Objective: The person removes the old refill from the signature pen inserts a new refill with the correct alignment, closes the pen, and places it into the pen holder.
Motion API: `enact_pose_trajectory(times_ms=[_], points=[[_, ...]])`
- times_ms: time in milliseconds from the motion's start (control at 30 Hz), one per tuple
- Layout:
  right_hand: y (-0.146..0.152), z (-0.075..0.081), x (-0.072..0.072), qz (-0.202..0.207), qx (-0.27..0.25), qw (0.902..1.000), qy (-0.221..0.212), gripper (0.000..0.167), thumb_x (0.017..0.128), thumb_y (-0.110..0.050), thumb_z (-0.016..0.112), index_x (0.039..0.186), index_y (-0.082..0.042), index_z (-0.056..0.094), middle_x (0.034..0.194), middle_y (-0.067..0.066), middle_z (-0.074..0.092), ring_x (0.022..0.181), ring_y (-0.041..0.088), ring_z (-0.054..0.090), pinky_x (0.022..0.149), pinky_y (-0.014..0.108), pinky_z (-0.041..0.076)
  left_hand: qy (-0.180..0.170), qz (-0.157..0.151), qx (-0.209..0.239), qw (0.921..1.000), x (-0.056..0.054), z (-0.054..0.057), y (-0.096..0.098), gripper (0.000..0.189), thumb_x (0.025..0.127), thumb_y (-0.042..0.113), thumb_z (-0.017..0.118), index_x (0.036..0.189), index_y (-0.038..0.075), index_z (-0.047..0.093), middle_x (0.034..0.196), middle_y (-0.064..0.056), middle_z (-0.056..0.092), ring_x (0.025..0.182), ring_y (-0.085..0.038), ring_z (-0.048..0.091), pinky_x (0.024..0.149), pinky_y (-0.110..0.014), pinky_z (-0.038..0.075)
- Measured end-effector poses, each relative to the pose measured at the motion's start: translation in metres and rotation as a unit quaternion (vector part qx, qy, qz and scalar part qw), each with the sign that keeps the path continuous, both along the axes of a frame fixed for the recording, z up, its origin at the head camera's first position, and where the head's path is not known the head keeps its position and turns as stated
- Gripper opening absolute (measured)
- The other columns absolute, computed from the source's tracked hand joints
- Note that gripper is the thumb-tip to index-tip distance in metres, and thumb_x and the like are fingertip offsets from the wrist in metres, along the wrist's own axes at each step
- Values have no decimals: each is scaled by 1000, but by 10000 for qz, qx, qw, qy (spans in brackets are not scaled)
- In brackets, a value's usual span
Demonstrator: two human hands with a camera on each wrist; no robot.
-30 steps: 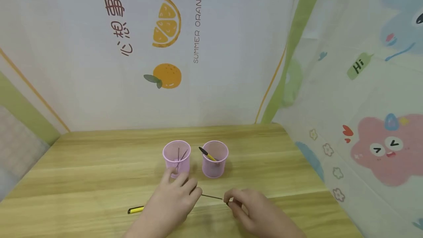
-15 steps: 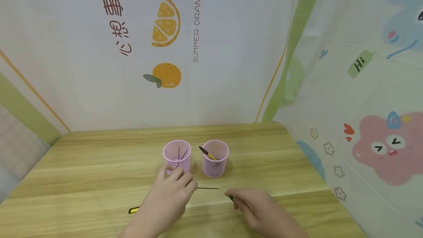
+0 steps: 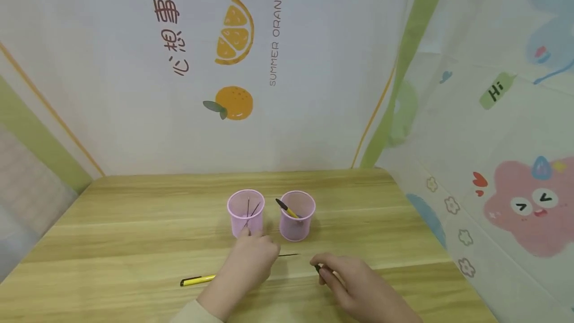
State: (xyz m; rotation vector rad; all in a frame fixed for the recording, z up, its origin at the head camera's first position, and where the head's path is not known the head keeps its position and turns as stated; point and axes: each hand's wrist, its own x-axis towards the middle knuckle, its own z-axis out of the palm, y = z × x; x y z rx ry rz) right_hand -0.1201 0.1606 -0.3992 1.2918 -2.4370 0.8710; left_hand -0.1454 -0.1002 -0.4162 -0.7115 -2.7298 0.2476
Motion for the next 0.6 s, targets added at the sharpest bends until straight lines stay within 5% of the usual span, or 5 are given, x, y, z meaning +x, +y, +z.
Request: enact_pose_trajectory(times_ms=[600], points=[[2, 2, -1, -58, 146, 9993, -329, 23, 102, -4, 67, 117, -23, 65, 86, -14, 66, 82, -9, 55, 76, 12, 50, 287, -36, -712, 9970, -14, -12, 11, 10, 81, 25, 85, 77, 27, 77, 78, 8, 73, 76, -16, 63, 71, -35, 53]])
